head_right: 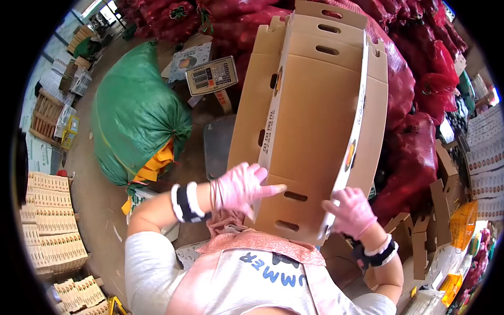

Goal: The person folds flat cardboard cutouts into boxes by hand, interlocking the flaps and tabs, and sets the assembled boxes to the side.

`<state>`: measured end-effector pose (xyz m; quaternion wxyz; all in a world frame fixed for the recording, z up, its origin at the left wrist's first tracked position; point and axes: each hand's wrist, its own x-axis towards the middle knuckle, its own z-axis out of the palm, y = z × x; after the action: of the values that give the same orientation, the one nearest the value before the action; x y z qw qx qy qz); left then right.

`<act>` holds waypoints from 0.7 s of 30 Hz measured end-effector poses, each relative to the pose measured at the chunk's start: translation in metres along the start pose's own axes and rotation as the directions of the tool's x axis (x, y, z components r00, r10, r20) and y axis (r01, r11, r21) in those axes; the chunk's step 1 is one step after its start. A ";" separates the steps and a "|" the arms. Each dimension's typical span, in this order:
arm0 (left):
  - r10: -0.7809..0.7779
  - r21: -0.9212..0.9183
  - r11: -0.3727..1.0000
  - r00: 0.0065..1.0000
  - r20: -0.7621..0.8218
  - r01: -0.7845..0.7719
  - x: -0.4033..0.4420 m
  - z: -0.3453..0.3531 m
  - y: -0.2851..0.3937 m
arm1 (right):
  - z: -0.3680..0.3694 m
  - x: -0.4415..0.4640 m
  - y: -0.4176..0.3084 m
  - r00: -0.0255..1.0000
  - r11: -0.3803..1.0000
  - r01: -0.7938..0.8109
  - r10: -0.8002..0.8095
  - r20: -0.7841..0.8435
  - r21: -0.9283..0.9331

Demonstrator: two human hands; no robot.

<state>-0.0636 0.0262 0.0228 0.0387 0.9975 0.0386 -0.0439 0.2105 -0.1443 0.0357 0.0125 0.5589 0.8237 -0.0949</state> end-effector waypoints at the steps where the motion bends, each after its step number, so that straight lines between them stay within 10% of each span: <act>1: 0.057 0.012 0.998 0.994 0.097 -0.058 -0.001 -0.001 -0.013 | 0.004 -0.007 0.014 0.999 0.999 0.007 -0.009 -0.045 -0.041; 4: -0.046 -0.246 0.966 0.883 -0.468 -0.080 -0.019 0.001 -0.059 | 0.002 -0.031 0.048 0.776 0.925 -0.143 0.325 -0.540 0.352; 5: -0.207 -0.399 0.907 0.681 -0.702 -0.135 -0.022 -0.006 -0.069 | -0.006 -0.039 0.050 0.539 0.679 0.181 0.536 -0.650 0.711; 7: -0.729 -0.791 0.460 0.338 -0.596 -0.403 -0.019 -0.028 -0.056 | -0.027 -0.023 0.040 0.035 0.394 0.505 0.880 -0.474 0.768; 9: -0.683 -0.753 0.639 0.334 -0.649 -0.157 -0.044 -0.042 -0.045 | -0.007 -0.053 0.037 0.308 0.463 0.400 0.745 -0.591 0.791; 11: -0.273 -0.333 0.942 0.657 -0.703 0.035 -0.054 -0.035 -0.015 | -0.032 -0.061 -0.003 0.868 0.980 -0.116 0.178 -0.464 0.158; 12: 0.046 0.001 0.998 0.820 -0.571 -0.056 -0.060 -0.026 -0.007 | -0.024 -0.060 -0.016 0.946 0.985 -0.030 0.082 -0.313 0.167; 15: 0.113 -0.200 0.967 0.971 -0.213 -0.157 -0.084 0.016 0.016 | 0.024 -0.065 -0.041 0.977 0.911 0.078 0.011 -0.212 0.405; 18: -0.150 -0.531 0.844 0.918 -0.366 -0.074 -0.084 0.040 0.019 | 0.041 -0.054 -0.044 0.936 0.811 0.072 0.146 -0.320 0.581; 21: -0.694 -0.886 0.463 0.616 -0.372 -0.013 -0.064 0.081 0.035 | 0.062 -0.039 -0.056 0.809 0.716 0.020 0.398 -0.432 0.698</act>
<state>-0.1309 -0.0199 -0.0491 0.4724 0.7554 0.2861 0.3527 0.1684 -0.2109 -0.0125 -0.4195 0.6122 0.6339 -0.2178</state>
